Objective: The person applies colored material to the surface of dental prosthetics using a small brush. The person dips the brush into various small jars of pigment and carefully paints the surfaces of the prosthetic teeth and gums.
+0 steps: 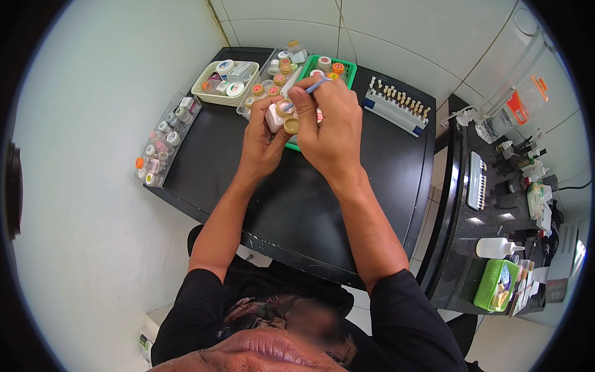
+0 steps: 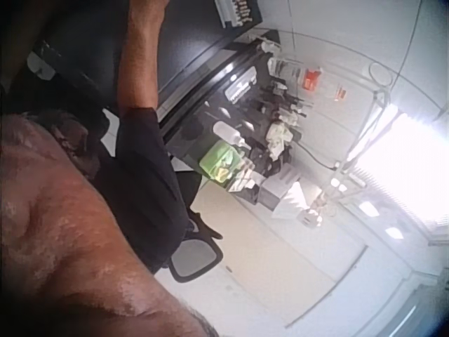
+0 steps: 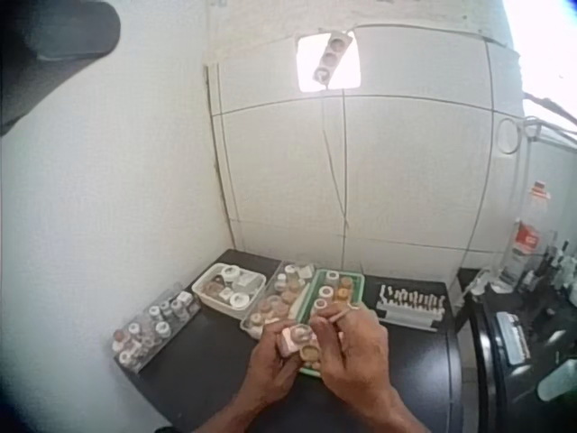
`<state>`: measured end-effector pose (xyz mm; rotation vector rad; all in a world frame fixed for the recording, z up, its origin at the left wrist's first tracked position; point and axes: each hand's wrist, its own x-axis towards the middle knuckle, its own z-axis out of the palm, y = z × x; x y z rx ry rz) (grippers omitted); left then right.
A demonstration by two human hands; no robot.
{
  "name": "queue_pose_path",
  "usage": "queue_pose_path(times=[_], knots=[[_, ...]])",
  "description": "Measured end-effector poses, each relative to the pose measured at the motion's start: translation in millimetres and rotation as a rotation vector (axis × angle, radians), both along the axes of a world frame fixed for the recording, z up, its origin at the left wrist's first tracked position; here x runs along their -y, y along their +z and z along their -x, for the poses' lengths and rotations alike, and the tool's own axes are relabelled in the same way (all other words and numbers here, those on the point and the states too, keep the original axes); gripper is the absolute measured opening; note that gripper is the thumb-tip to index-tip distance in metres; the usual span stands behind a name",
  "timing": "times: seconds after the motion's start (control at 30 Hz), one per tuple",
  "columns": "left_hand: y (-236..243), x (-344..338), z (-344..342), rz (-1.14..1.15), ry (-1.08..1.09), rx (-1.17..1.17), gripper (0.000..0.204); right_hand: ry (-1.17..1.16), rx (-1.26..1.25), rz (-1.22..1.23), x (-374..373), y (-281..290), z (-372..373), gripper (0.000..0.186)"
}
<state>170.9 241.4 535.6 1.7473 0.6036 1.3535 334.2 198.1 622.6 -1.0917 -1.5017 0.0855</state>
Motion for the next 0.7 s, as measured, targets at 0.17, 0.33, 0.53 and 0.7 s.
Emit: queue_pose_path(times=[0.17,0.33,0.53,0.7], knots=[[1.6,-0.2,1.9,0.032,-0.002,-0.043,0.054,-0.009,-0.022,-0.017,3.2,2.5,-1.0,0.012],[2.0,0.1,1.7,-0.022,-0.008,-0.023,0.055,0.011,0.035,0.0,2.3,3.5,-1.4,0.013],[-1.6,-1.6,0.8,-0.028,-0.014,-0.043,0.057,0.027,0.043,0.036,1.2,2.5,-0.8,0.014],[-4.4,-0.4,-4.1,0.018,-0.062,0.112,0.064,0.038,0.094,-0.131,5.4,4.6,-2.1,0.013]])
